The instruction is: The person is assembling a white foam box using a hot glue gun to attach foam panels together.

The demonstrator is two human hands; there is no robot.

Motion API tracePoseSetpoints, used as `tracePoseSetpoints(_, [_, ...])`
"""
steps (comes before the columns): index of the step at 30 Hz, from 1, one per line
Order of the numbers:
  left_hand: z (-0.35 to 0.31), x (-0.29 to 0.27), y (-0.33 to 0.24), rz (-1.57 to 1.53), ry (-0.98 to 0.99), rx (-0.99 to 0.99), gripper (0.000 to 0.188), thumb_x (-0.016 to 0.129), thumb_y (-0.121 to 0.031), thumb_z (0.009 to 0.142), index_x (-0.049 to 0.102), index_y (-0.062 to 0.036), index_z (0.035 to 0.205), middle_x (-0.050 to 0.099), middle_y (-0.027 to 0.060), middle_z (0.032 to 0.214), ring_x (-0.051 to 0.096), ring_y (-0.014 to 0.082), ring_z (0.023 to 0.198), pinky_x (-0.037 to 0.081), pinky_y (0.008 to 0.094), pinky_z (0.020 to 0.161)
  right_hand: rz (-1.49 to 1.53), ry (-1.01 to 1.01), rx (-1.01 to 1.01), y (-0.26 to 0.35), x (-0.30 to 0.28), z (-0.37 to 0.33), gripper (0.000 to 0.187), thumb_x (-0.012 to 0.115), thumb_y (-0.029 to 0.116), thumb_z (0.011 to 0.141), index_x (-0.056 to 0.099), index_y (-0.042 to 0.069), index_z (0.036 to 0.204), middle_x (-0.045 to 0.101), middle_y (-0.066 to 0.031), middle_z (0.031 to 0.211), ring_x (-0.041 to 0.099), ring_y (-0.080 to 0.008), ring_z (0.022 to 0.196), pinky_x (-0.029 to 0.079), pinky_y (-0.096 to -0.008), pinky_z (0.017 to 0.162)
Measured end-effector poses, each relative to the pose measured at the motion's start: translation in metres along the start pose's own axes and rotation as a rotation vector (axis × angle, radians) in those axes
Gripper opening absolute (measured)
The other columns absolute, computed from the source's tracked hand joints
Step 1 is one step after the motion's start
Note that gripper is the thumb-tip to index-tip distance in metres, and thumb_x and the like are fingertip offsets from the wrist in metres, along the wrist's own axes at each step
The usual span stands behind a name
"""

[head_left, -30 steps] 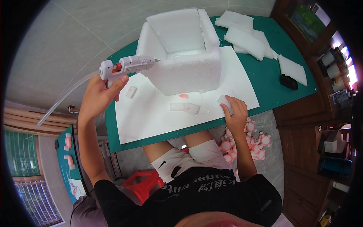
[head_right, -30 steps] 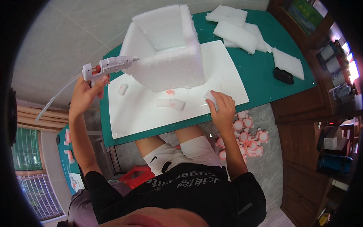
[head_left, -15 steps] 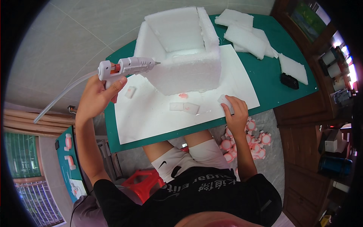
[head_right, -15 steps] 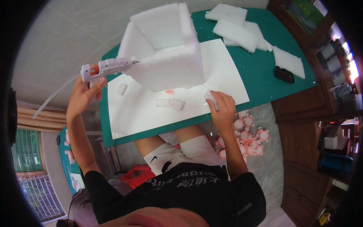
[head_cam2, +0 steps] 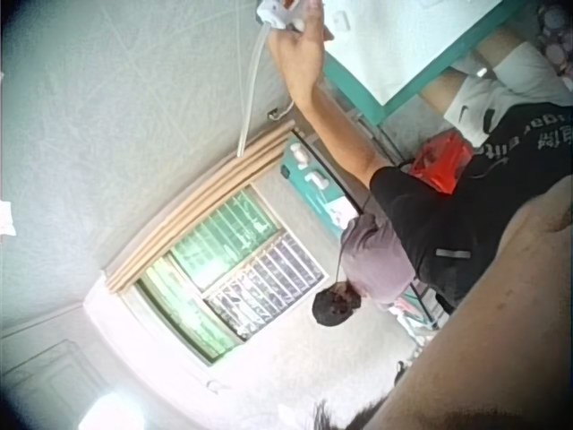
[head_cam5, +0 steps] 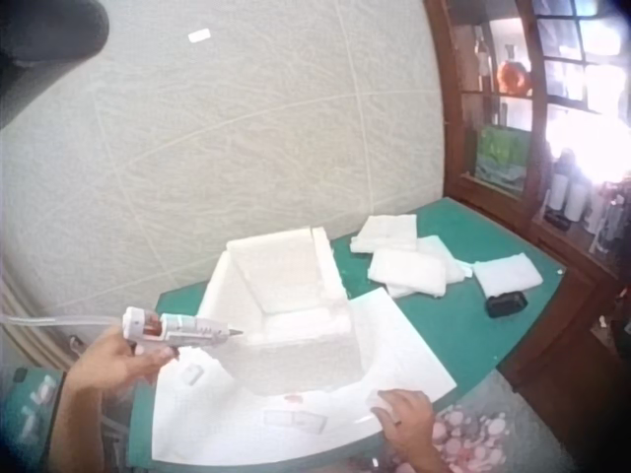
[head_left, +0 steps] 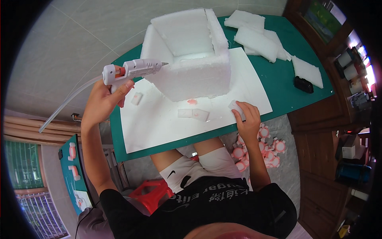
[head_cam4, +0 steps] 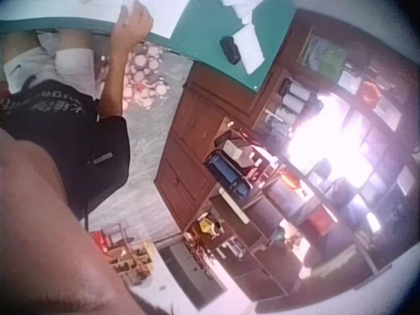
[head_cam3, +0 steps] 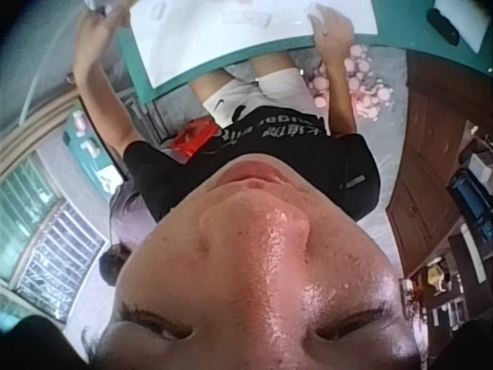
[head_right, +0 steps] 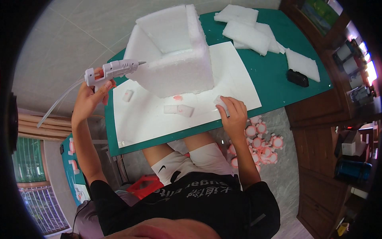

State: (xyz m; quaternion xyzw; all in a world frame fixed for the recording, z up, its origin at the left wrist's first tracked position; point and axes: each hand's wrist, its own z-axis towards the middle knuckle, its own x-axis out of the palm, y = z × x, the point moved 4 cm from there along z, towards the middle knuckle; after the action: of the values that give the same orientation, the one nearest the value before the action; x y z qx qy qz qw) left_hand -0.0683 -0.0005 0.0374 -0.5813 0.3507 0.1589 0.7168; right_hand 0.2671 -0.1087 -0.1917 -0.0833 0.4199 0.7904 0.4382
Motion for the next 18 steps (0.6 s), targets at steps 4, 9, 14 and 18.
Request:
tracePoseSetpoints(4, [0.003, 0.003, -0.004, -0.104, 0.026, 0.010, 0.037, 0.073, -0.030, 0.091, 0.061, -0.0008, 0.109, 0.062, 0.0026, 0.077, 0.051, 0.0078, 0.054, 0.040, 0.0252, 0.051, 0.006, 0.003, -0.002, 0.000, 0.000, 0.000, 0.029, 0.077, 0.014, 0.080, 0.071, 0.005, 0.107, 0.069, -0.0095, 0.103, 0.062, -0.0283, 0.093, 0.047, -0.0384, 0.082])
tracePoseSetpoints(9, [0.012, 0.006, 0.000, 0.007, 0.112, 0.002, 0.042, 0.068, -0.027, 0.093, 0.057, -0.0014, 0.125, 0.066, 0.0062, 0.094, 0.051, 0.0078, 0.058, 0.041, 0.0231, 0.053, 0.007, 0.021, 0.009, 0.001, -0.001, 0.000, 0.029, 0.077, 0.010, 0.080, 0.070, 0.002, 0.107, 0.069, -0.0129, 0.104, 0.062, -0.0305, 0.095, 0.049, -0.0389, 0.084])
tracePoseSetpoints(14, [0.014, 0.012, 0.001, 0.000, 0.149, 0.010, 0.036, 0.069, -0.027, 0.093, 0.058, -0.0041, 0.119, 0.064, 0.0043, 0.089, 0.051, 0.0073, 0.059, 0.041, 0.0226, 0.053, 0.006, 0.010, 0.002, 0.000, 0.000, -0.001, 0.030, 0.077, 0.012, 0.080, 0.070, 0.004, 0.108, 0.069, -0.0114, 0.104, 0.062, -0.0296, 0.094, 0.048, -0.0388, 0.083])
tracePoseSetpoints(18, [0.015, 0.013, 0.002, 0.020, 0.153, -0.025, 0.035, 0.069, -0.027, 0.093, 0.057, -0.0050, 0.117, 0.060, 0.0026, 0.085, 0.051, 0.0075, 0.058, 0.041, 0.0228, 0.053, 0.002, 0.003, -0.004, -0.001, 0.000, -0.001, 0.030, 0.077, 0.014, 0.080, 0.070, 0.005, 0.108, 0.069, -0.0098, 0.103, 0.062, -0.0285, 0.092, 0.047, -0.0386, 0.082])
